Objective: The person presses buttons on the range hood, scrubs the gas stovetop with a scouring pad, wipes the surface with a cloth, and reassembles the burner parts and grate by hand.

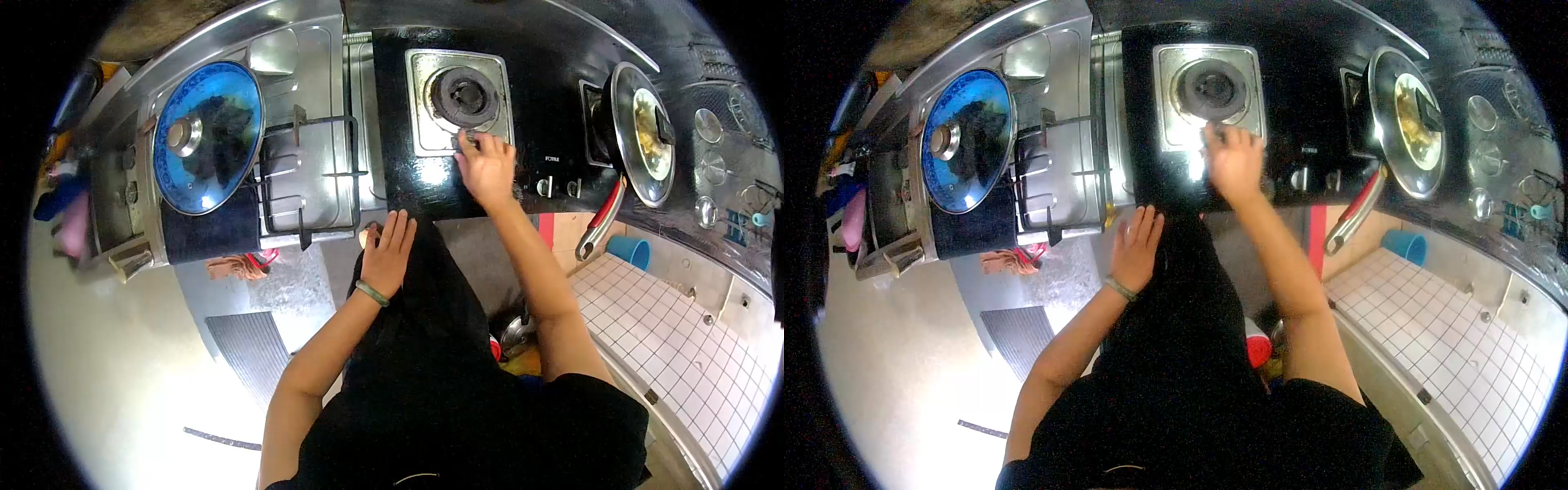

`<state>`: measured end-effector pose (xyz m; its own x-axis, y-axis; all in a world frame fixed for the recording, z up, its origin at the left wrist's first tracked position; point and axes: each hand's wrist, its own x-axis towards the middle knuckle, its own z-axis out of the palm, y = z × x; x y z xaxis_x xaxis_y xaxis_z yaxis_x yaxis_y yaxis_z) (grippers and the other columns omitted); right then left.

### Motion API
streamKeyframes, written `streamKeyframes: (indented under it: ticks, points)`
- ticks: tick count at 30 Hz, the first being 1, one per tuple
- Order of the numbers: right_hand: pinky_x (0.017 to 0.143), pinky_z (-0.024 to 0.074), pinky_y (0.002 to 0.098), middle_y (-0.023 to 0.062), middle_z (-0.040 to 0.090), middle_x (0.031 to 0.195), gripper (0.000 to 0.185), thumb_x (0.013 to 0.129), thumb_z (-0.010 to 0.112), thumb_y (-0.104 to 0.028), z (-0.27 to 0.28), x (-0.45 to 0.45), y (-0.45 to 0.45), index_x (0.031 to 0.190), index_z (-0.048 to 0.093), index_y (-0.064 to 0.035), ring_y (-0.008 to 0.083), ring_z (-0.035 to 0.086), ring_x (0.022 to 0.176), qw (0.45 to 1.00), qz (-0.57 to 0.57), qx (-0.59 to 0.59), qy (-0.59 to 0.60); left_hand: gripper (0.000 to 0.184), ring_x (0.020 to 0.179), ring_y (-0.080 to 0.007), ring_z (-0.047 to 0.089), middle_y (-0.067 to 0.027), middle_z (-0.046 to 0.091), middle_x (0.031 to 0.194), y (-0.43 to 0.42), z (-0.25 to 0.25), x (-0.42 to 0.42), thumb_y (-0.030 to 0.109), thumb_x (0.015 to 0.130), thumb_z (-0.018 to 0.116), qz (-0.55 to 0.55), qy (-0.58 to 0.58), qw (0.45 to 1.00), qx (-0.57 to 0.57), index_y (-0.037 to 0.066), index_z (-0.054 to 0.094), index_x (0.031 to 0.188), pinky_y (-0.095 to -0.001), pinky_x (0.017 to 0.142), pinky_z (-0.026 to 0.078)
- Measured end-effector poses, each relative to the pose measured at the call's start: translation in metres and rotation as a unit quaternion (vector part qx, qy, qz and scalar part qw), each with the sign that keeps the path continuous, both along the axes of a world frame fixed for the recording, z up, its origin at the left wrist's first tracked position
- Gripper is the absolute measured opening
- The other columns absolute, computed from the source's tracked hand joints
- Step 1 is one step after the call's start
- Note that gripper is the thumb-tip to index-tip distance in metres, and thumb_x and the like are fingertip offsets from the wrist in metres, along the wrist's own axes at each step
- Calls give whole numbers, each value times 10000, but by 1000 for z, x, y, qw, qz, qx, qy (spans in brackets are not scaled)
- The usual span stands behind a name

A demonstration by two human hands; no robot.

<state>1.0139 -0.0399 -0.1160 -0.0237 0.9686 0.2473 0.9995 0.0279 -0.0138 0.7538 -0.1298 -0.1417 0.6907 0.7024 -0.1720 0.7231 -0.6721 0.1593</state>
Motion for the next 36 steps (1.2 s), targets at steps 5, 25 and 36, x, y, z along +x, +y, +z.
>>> streamKeyframes:
  ticks: [5,25,36]
  points:
    - [791,404,417,27,632,1003,391,810,737,-263,-2,10,-2,1196,714,-209,233,587,953,999,17,22,-34,613,1508,-272,208,-105,236,1628,0,3,0,128,931,462,0,-7,1000,-2,87,342,1531,-524,1166,249]
    - [765,401,423,41,639,917,283,874,679,-304,1,-19,24,1147,743,-261,230,610,897,1000,-14,-22,-6,571,1485,-267,267,-102,315,1592,1,6,2,195,937,499,-3,-11,999,38,100,412,1493,-542,1122,323]
    - [710,391,412,38,598,791,299,885,675,-307,-13,-22,23,1177,734,-279,237,598,791,998,-44,43,-14,564,1491,-263,255,-111,312,1593,1,5,0,192,938,480,2,-21,999,33,93,415,1490,-547,1130,306]
